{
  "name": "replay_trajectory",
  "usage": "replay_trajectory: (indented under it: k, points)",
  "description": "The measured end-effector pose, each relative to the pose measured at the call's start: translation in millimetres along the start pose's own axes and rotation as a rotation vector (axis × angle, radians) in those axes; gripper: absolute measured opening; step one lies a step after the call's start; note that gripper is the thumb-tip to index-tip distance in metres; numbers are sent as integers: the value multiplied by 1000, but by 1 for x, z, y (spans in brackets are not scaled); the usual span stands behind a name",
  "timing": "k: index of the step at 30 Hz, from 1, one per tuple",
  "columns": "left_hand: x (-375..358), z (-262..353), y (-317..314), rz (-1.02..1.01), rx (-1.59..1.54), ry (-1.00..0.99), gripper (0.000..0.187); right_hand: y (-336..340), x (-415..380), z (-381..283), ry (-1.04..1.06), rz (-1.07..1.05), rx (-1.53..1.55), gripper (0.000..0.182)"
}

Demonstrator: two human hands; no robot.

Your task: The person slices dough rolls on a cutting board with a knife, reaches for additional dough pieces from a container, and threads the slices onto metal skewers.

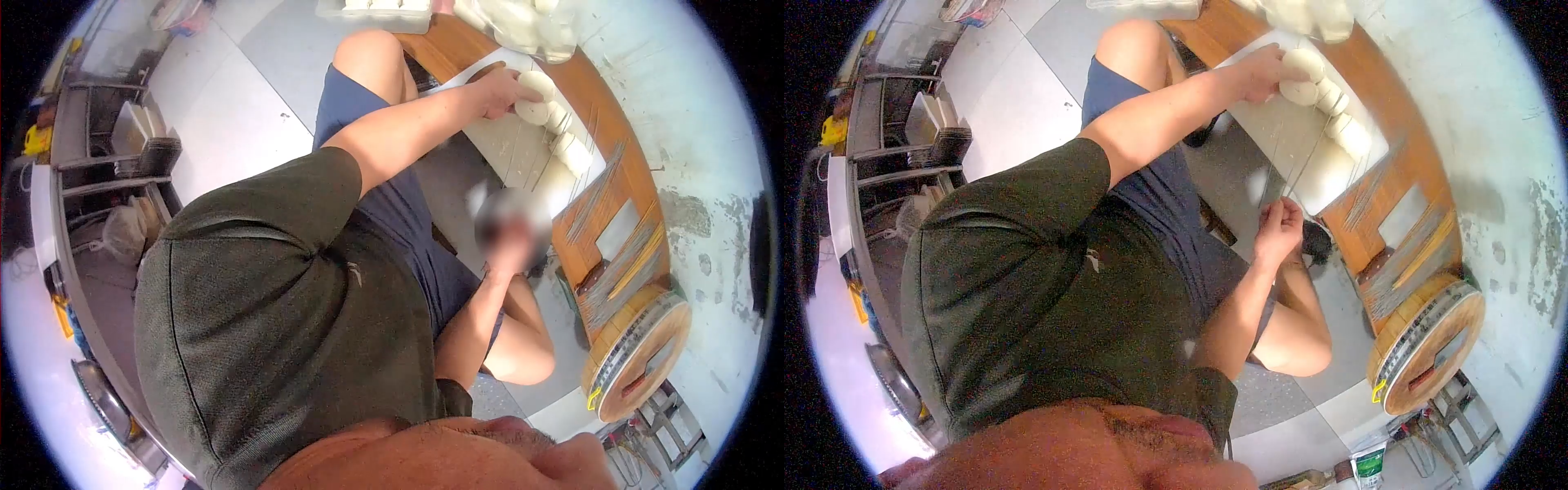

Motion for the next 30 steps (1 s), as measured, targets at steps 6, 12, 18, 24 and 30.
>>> replay_trajectory:
  k: [6, 12, 18, 24, 30]
  points:
    - [22, 2, 9, -38, -62, -12, 40, -2, -3, 0, 13, 11, 25, 12]
    - [15, 16, 6, -25, -54, -31, 39, -5, -5, 4, 24, -29, 9, 11]
    - [16, 17, 6, -44, -76, -35, 39, -11, -4, -3, 73, -89, -92, 9]
    - [16, 13, 7, -9, -64, -20, 38, -12, -4, -2, 113, -81, -91, 10]
    - [15, 18, 5, -18, -51, -57, 36, -7, -9, 7, -44, -37, 96, 10]
Point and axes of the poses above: each hand's wrist, its own x-axis towards the middle knuckle, its own y-axis out of the back of the hand, z = x × y, the point moved 10 cm from there along x, towards the middle knuckle, and after that the axes turned 3 degrees about -x, right-handed, at the moved point
